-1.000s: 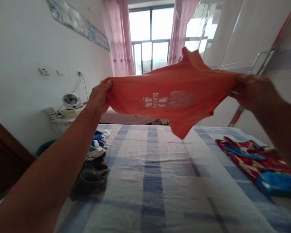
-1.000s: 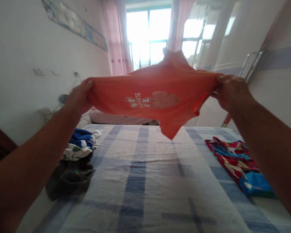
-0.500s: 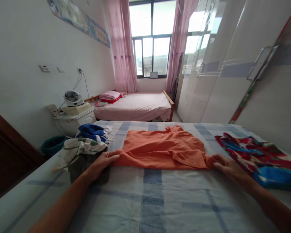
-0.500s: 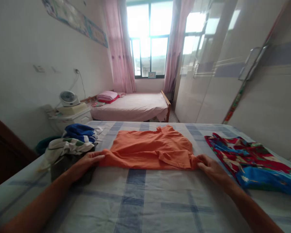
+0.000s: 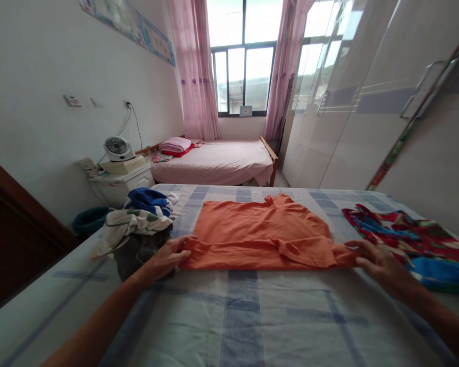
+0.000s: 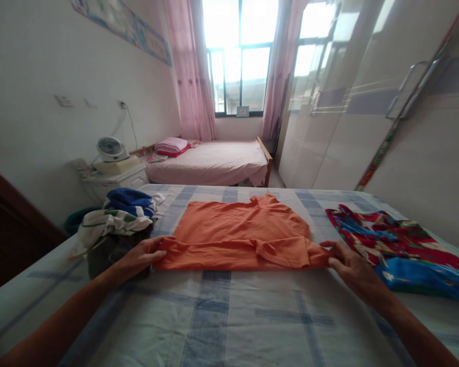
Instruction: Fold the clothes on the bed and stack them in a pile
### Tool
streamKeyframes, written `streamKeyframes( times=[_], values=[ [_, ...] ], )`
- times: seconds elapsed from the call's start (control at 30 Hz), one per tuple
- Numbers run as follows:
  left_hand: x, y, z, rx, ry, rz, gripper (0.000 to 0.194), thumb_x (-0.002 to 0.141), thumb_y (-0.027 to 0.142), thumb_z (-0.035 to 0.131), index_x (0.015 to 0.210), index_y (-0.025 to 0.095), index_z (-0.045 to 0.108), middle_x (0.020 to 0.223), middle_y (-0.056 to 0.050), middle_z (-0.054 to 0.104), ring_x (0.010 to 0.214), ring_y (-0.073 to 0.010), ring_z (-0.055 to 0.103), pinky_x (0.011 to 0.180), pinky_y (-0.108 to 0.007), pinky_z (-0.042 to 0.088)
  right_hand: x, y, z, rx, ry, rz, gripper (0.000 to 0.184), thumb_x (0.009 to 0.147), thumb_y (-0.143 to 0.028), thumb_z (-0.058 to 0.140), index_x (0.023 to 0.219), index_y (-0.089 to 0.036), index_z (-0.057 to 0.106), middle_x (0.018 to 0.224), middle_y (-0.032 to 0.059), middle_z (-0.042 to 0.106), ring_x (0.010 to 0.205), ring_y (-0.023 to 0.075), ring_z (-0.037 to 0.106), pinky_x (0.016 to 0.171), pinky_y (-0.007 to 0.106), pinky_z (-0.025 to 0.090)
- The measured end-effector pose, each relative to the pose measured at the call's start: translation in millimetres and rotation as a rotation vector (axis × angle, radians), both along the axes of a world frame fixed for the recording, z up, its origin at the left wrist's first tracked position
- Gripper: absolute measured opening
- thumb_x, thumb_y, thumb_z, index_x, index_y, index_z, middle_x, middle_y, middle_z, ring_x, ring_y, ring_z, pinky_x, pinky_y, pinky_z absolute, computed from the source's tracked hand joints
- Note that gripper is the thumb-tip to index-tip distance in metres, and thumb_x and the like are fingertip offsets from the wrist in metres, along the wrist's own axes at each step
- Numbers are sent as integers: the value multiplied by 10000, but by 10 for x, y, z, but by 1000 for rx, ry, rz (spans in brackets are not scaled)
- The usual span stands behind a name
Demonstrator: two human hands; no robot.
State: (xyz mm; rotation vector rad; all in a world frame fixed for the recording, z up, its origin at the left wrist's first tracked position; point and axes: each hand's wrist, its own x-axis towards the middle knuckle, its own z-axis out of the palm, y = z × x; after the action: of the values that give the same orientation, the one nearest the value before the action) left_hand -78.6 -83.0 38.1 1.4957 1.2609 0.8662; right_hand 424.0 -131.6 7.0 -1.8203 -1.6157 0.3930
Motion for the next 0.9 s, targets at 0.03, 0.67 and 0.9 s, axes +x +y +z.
streamKeyframes(
  times=[0.03, 0.67, 0.9],
  values=[
    [-38, 21, -52, 19, 79, -34, 412, 643, 302, 702, 1026, 151, 669, 1004, -39, 690, 945, -216, 610, 825, -246, 471, 38, -13, -61, -46, -21, 19, 333, 696, -366, 520, 998, -246, 593, 973, 63, 703, 907, 256, 656, 748, 341, 525],
    [539, 384, -500, 667, 863, -87, 350, 896, 308, 420, 1188, 183, 569, 1309, -88, 516, 1206, -220, 482, 1032, -361, 386, -791, 189, 157, -74, -624, 416, 188, 814, -229, 428, 763, -219, 608, 885, 46, 644, 742, 163, 600, 683, 288, 426],
    [498, 382, -593, 664, 869, -86, 370, 921, 340, 378, 1189, 182, 578, 1299, -88, 529, 1214, -223, 474, 1033, -381, 383, -570, 659, 375, 185, -606, 99, 236, 846, -269, 389, 909, -185, 600, 899, 79, 655, 790, 203, 612, 707, 311, 452]
  ],
)
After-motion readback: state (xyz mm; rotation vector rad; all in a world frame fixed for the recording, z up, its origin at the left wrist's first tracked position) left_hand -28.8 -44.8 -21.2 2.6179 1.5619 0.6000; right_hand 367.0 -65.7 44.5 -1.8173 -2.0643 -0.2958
